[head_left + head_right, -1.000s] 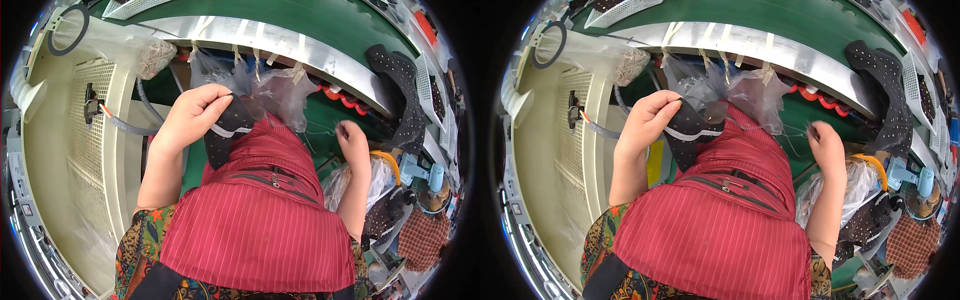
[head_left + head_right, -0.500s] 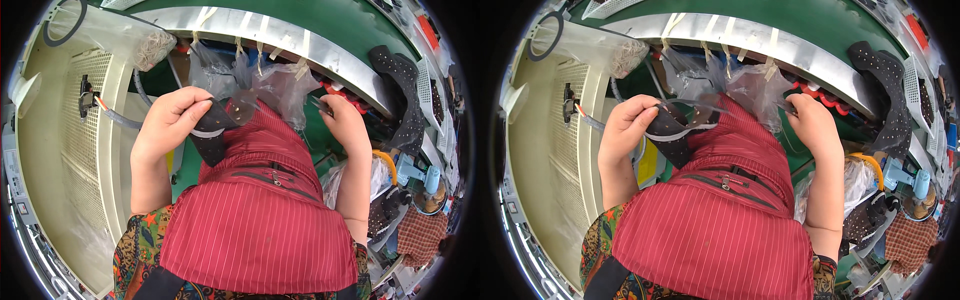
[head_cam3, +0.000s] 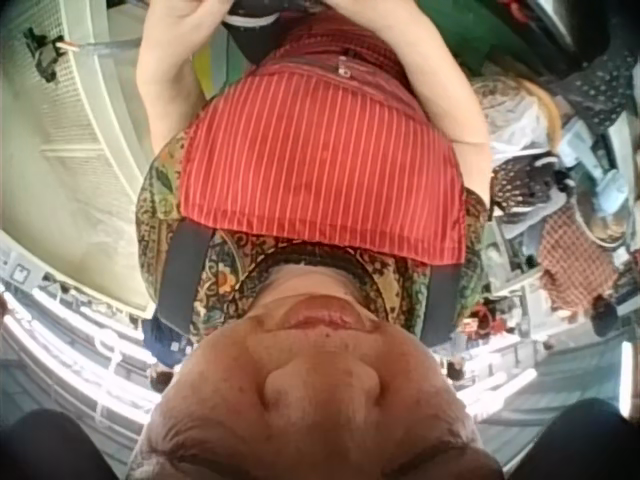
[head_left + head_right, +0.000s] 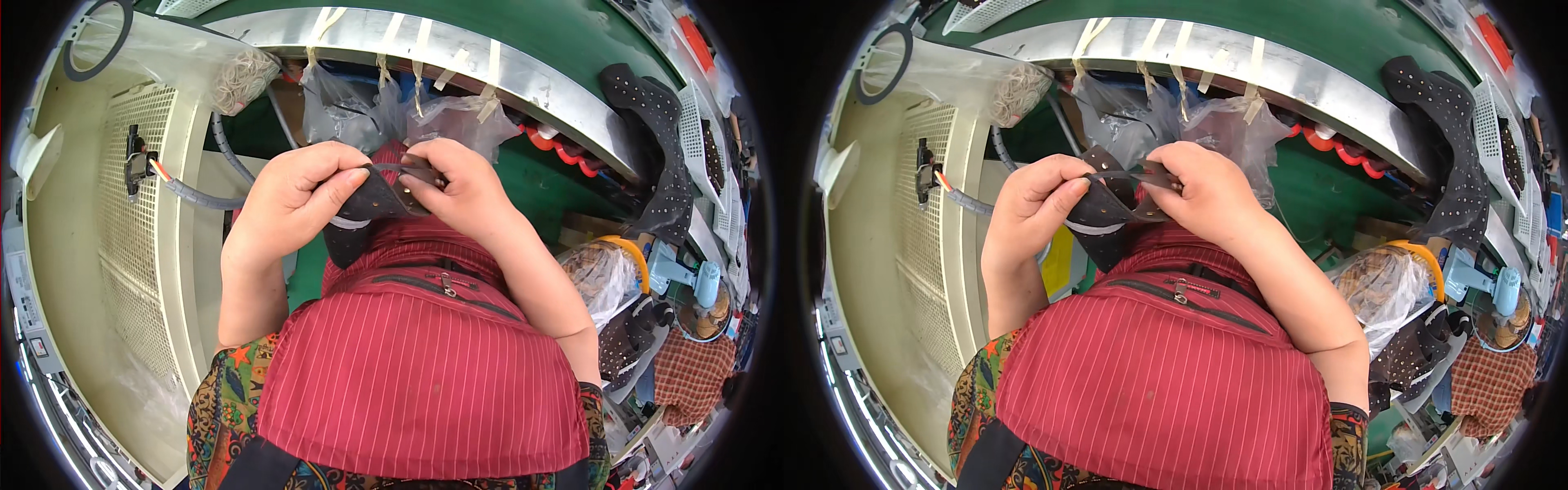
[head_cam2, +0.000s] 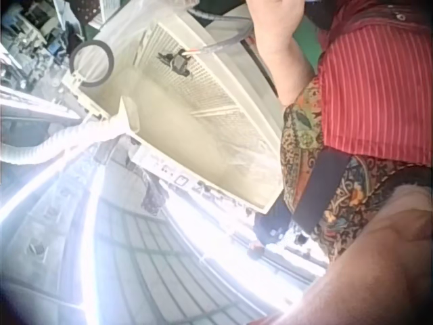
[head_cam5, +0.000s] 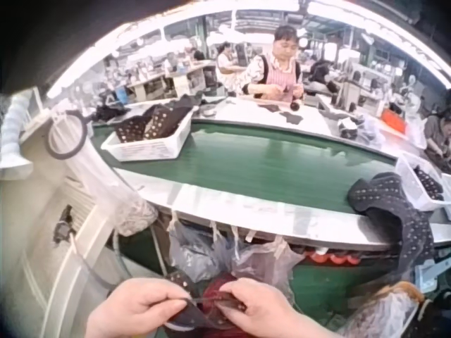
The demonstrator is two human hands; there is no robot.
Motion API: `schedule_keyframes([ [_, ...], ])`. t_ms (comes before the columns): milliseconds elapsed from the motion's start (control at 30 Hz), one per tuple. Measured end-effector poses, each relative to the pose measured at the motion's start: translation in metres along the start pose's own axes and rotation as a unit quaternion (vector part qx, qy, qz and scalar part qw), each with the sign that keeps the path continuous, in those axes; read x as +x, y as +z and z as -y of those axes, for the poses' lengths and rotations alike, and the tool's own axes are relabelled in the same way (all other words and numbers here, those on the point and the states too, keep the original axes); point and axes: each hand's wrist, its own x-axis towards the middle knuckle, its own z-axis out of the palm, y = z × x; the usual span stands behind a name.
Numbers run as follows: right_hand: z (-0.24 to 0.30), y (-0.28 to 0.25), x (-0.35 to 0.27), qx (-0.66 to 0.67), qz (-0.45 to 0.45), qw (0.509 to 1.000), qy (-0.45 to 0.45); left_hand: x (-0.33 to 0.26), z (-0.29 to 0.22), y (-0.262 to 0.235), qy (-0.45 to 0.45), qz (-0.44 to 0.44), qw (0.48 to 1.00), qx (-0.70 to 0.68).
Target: The person uses a small metal tool to press gold studs into pre-punched holes on a black fabric shoe upper. They work on one piece at a time, flipping it to check the placement, and then place the finished piece into a white plastic basket.
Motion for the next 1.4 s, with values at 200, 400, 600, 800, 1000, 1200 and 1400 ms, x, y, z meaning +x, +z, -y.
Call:
schedule_keyframes([
  [200, 0.001, -0.011, -0.006, -0.054, -0.014, 0.998, 0.026, 0.003, 0.009, 0.000, -0.019, -0.027, 0.999, 0.008],
  [400, -0.009, -0.021, -0.013, -0.025, -0.019, 0.999, 0.042, 0.006, 0.016, 0.002, -0.031, -0.068, 0.997, -0.016],
  [600, -0.014, -0.028, -0.016, -0.043, -0.017, 0.997, 0.066, 0.006, 0.016, 0.000, -0.047, -0.086, 0.995, -0.015],
  [800, -0.040, -0.038, -0.036, -0.121, -0.050, 0.989, 0.066, -0.003, 0.016, -0.021, -0.059, -0.228, 0.967, -0.096],
  [1000, -0.069, -0.055, -0.066, -0.106, -0.055, 0.980, 0.162, -0.021, 0.014, -0.049, -0.055, -0.233, 0.967, -0.084],
  [1200, -0.079, -0.065, -0.072, 0.165, -0.019, 0.943, 0.290, -0.019, 0.009, -0.037, -0.075, -0.151, 0.985, -0.035],
  [1400, -0.096, -0.077, -0.083, 0.117, -0.108, 0.959, 0.235, -0.008, 0.005, -0.037, -0.019, -0.098, 0.995, 0.024],
])
